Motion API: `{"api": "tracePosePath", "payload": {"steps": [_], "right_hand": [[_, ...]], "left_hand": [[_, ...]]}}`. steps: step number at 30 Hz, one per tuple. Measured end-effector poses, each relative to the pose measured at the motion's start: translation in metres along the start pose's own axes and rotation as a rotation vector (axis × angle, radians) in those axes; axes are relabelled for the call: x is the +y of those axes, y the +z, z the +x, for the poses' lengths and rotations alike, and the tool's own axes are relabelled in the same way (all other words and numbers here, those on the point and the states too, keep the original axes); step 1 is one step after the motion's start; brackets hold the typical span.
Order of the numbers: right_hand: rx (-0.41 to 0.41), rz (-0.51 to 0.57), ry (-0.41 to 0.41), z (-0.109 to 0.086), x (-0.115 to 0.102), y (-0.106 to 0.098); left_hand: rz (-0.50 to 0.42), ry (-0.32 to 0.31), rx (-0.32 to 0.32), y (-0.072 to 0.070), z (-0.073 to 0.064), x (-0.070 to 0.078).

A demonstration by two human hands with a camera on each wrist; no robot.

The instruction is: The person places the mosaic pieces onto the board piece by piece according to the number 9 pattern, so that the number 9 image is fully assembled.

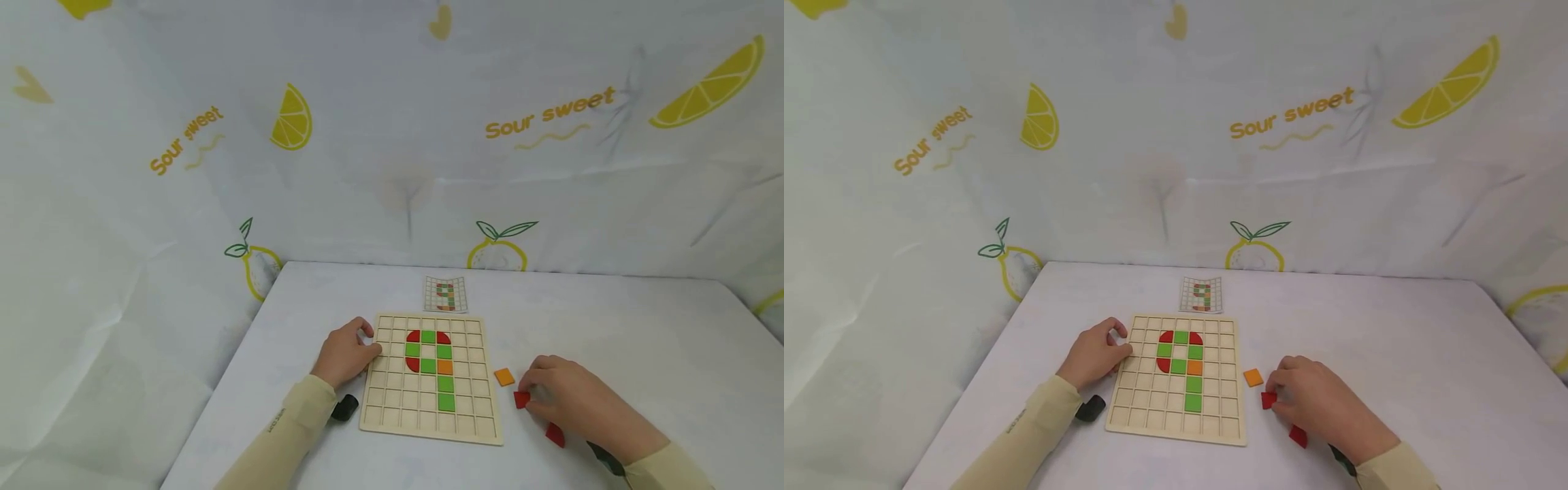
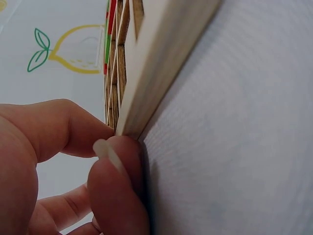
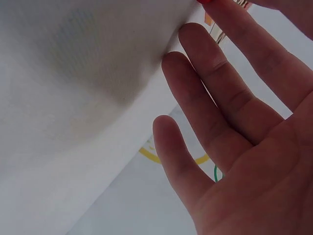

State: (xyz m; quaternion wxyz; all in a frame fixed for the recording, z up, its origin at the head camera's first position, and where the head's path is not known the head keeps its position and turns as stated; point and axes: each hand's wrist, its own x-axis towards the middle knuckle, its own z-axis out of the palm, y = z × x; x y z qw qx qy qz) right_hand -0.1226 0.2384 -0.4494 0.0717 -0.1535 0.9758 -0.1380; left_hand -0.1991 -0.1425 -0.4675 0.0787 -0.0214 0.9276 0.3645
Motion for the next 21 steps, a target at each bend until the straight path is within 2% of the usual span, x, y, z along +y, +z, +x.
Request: {"api": "tracePosePath", "payload": {"steps": [15, 21], "right_hand": [[-0.046, 0.009, 0.031, 0.006, -0.0046, -0.0005], [-0.037, -0.007, 0.006, 0.007, -0.0058, -0.0005]], "left_hand": [[-0.002, 0.018, 0.005, -0.0001, 0.0002, 0.0001], [-0.003, 0.016, 0.002, 0.0005, 0.0007, -0.0009]]}}
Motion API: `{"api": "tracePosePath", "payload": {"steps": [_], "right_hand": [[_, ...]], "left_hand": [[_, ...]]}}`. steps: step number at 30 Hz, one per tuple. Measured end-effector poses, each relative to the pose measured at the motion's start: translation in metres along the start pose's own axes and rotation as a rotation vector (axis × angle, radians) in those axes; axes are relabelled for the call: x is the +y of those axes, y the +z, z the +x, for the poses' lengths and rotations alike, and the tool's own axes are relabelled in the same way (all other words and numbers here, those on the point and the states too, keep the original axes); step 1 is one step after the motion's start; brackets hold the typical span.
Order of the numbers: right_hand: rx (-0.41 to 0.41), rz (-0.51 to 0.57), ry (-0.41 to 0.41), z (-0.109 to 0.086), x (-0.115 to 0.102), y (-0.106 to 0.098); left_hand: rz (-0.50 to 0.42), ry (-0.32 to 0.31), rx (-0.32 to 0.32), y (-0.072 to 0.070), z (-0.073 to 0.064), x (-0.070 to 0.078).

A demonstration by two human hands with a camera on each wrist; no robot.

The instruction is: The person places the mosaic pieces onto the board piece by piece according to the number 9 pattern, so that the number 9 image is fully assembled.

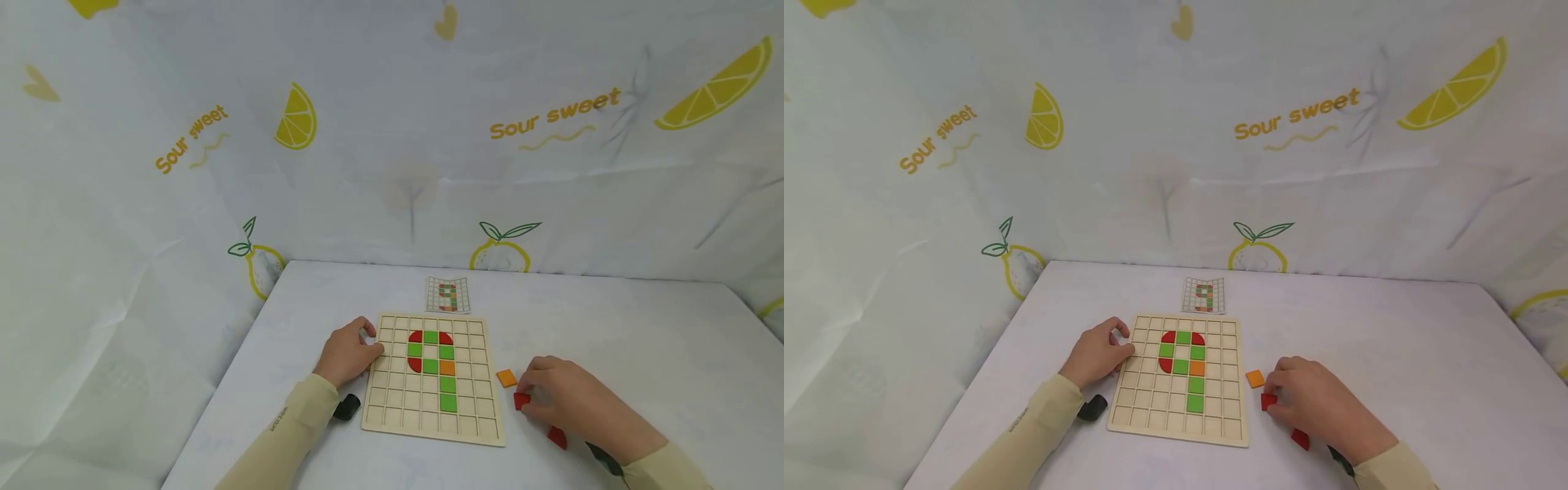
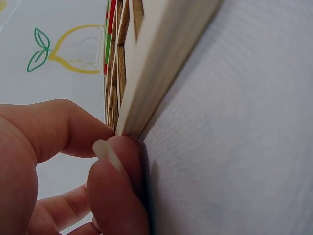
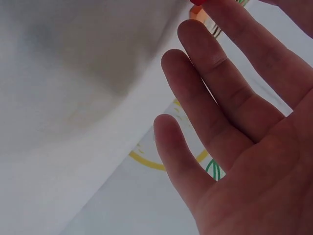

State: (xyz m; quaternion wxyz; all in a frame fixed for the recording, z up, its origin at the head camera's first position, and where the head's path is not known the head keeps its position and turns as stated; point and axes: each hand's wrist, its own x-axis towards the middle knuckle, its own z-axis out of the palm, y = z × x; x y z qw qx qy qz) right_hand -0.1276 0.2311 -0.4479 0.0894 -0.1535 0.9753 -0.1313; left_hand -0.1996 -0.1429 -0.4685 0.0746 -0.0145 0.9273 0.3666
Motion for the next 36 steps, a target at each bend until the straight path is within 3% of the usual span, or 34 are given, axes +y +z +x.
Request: {"api": "tracePosePath", "payload": {"steps": [9, 22, 36], "right_hand": [[0.024, 0.005, -0.056, 0.004, -0.016, -0.005], [0.024, 0.035, -0.233, 0.02, -0.052, -0.001], [0.111, -0.025, -0.435, 0.023, -0.09, 0.013]], "left_hand": [[-0.002, -0.004, 0.004, -0.001, -0.001, 0.001], [-0.005, 0.014, -0.004, 0.0, 0.002, -0.002], [-0.015, 0.024, -0.009, -0.002, 0.002, -0.001]]}}
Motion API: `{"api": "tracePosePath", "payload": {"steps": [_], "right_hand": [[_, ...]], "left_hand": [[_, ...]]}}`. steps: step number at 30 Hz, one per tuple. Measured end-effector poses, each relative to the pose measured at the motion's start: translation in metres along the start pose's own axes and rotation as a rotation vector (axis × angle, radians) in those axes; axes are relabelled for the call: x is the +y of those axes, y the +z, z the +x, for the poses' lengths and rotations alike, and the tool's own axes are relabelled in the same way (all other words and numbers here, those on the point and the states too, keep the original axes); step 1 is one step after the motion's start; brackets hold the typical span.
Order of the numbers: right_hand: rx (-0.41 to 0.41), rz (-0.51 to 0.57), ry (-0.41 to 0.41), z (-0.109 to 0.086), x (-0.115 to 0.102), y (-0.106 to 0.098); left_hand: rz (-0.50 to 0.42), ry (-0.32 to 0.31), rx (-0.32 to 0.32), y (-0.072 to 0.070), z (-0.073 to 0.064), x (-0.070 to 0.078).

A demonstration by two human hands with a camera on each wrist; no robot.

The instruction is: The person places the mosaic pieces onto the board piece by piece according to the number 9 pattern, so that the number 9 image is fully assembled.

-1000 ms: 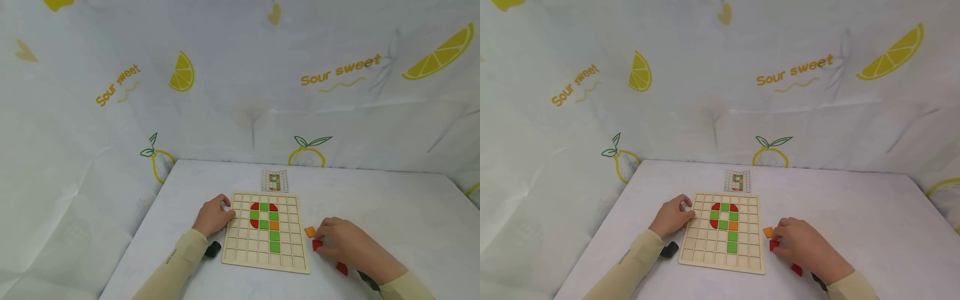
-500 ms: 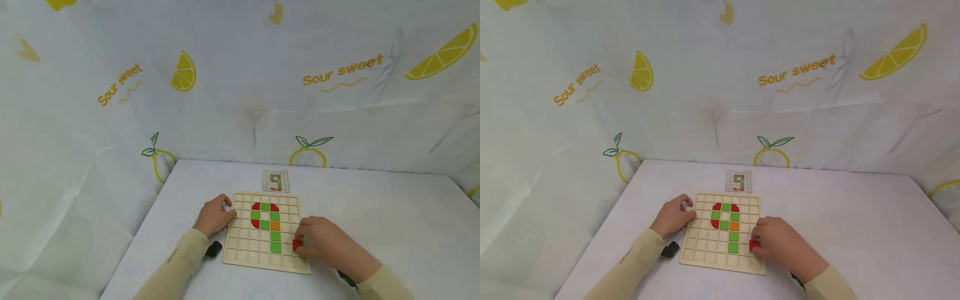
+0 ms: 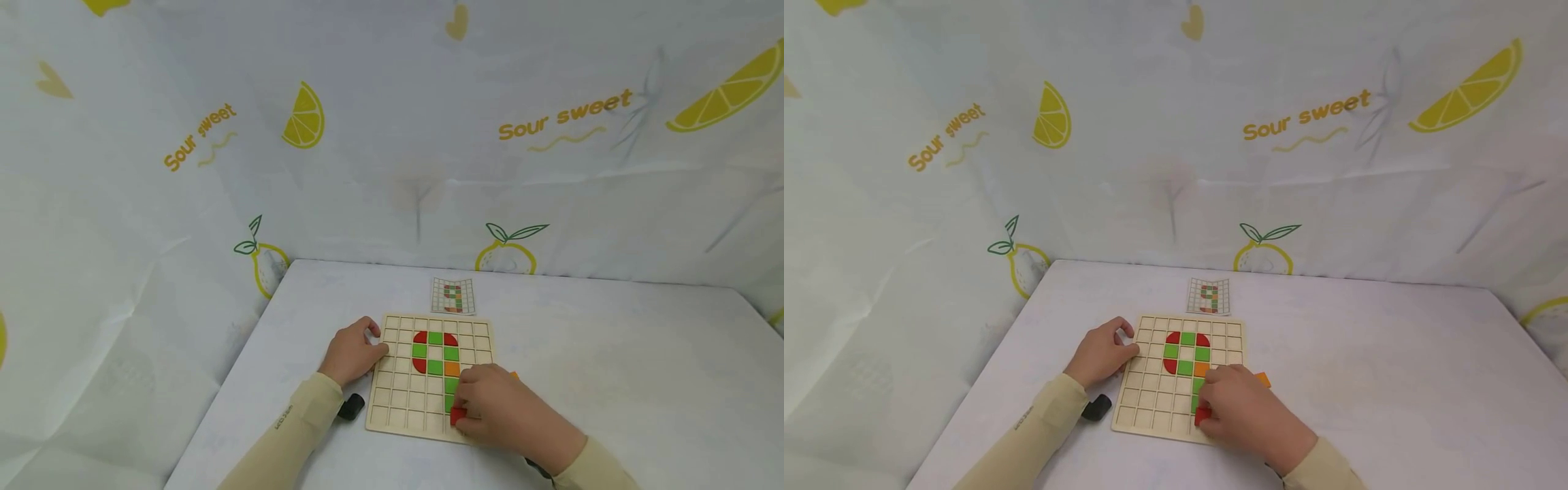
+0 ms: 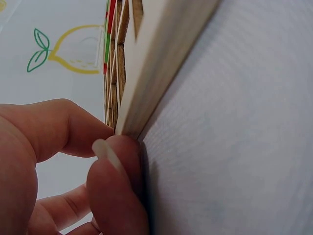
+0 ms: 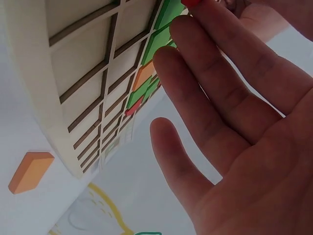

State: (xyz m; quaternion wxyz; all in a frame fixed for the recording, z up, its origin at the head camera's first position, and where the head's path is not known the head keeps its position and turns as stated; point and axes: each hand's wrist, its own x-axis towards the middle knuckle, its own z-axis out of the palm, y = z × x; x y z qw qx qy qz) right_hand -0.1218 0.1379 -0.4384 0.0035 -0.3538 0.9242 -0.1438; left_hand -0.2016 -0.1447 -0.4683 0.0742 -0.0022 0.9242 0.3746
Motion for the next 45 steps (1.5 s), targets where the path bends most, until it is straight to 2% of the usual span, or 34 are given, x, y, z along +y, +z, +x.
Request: {"api": "tracePosePath", "payload": {"steps": [4, 9, 22, 31, 37, 40, 45], "right_hand": [[-0.006, -0.006, -0.018, 0.002, -0.004, 0.002], [-0.043, -0.004, 0.018, 0.002, -0.008, 0.003], [-0.062, -0.019, 0.037, 0.002, -0.01, 0.005], [-0.053, -0.04, 0.038, 0.0, -0.011, 0.004], [-0.005, -0.004, 0.026, -0.003, 0.002, -0.001], [-0.009, 0.024, 0.076, -0.006, 0.014, -0.008], [-0.064, 0.052, 0.265, -0.014, 0.038, -0.02]], "left_hand": [[0.005, -0.003, 0.001, 0.0, 0.0, 0.0], [0.009, -0.011, 0.001, 0.0, 0.0, 0.0], [0.011, -0.015, 0.004, 0.0, 0.0, 0.0], [0.016, -0.015, 0.007, 0.002, 0.002, 0.0], [0.013, -0.018, 0.003, 0.002, 0.001, 0.002], [0.017, -0.02, 0.003, 0.002, 0.0, 0.002], [0.017, -0.03, 0.002, 0.0, -0.002, 0.003]]}}
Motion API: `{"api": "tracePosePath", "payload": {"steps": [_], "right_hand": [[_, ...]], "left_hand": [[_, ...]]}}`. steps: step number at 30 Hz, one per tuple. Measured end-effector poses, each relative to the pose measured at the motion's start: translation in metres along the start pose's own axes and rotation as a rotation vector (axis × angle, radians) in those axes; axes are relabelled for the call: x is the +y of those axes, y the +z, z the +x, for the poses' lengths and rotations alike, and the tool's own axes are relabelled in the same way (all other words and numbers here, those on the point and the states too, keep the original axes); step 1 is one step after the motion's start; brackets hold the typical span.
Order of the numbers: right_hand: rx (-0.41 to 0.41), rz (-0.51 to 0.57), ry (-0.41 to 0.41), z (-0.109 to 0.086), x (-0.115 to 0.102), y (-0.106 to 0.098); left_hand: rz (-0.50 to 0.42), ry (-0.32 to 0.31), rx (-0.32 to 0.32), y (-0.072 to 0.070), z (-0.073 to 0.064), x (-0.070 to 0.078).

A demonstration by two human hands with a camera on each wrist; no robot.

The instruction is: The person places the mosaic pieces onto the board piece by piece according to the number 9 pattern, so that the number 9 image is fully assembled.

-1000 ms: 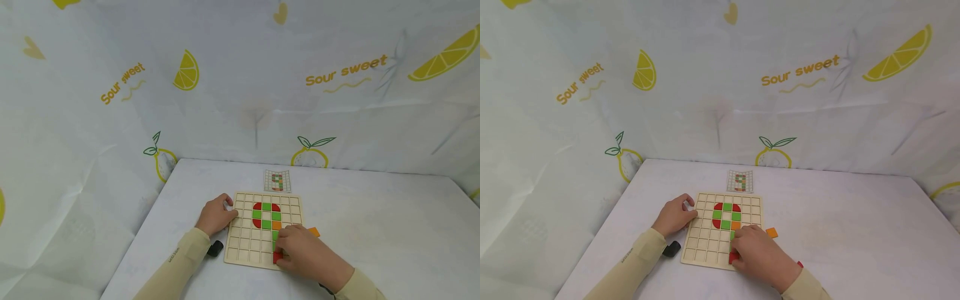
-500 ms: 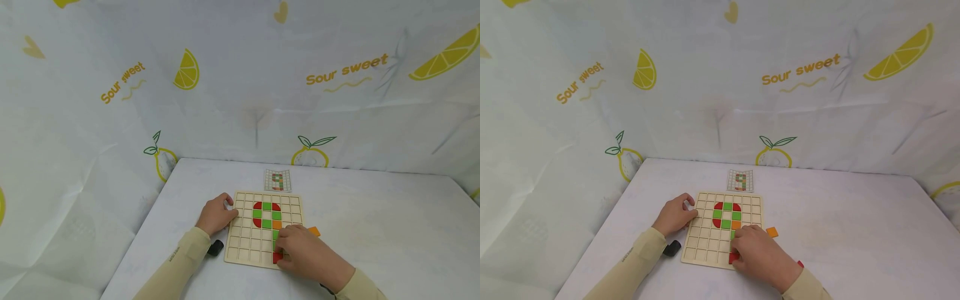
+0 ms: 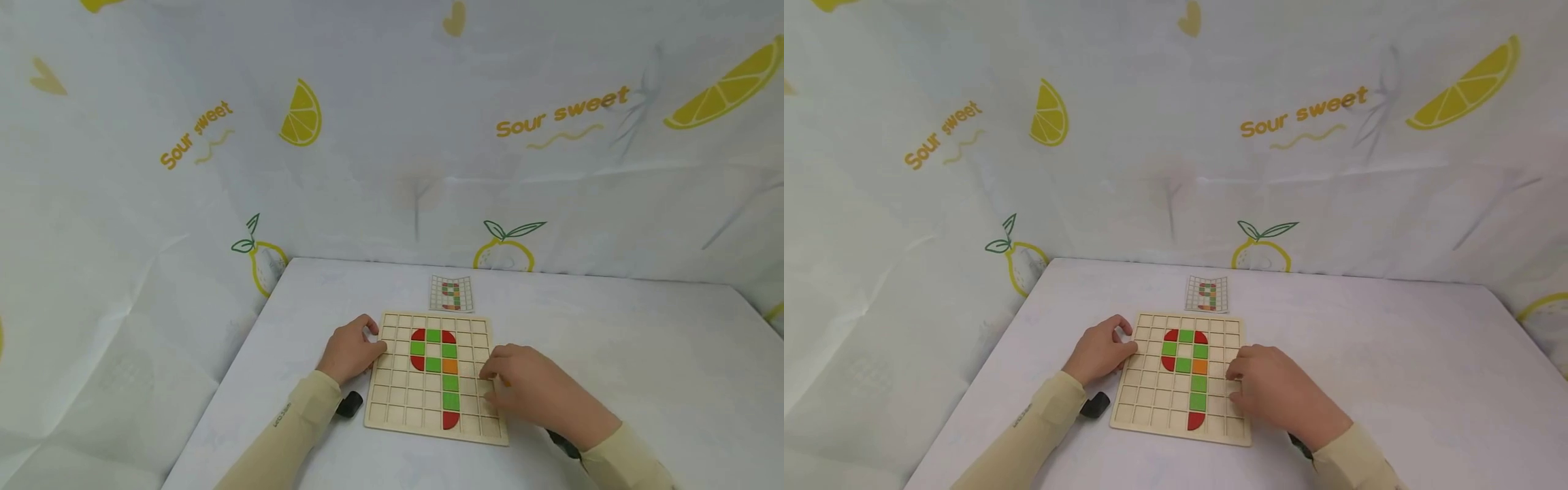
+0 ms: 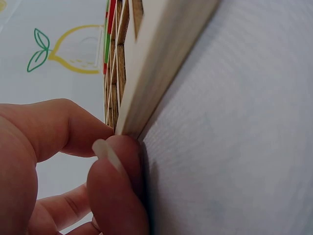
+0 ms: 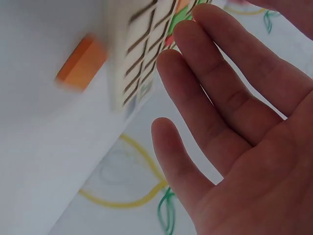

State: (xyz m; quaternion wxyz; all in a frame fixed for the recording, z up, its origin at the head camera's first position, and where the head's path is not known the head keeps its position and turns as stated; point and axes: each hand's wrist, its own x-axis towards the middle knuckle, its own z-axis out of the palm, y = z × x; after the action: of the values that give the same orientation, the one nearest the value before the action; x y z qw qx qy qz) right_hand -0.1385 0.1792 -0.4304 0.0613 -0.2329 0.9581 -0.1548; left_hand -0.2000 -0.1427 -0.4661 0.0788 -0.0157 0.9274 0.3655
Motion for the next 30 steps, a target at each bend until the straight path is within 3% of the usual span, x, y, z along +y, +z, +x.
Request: {"api": "tracePosePath", "payload": {"steps": [6, 11, 16, 30], "right_hand": [[-0.007, 0.082, 0.148, -0.004, 0.04, -0.007], [-0.009, 0.176, 0.142, -0.009, 0.064, -0.007], [-0.023, 0.223, 0.139, -0.008, 0.071, -0.003], [-0.003, 0.197, 0.125, -0.005, 0.072, 0.004]], "left_hand": [[0.0, -0.006, 0.004, 0.0, 0.0, 0.0], [0.012, -0.009, 0.009, 0.001, 0.001, -0.003], [0.013, -0.01, 0.001, 0.002, 0.002, -0.003], [0.027, -0.007, -0.003, 0.002, 0.002, -0.004]]}}
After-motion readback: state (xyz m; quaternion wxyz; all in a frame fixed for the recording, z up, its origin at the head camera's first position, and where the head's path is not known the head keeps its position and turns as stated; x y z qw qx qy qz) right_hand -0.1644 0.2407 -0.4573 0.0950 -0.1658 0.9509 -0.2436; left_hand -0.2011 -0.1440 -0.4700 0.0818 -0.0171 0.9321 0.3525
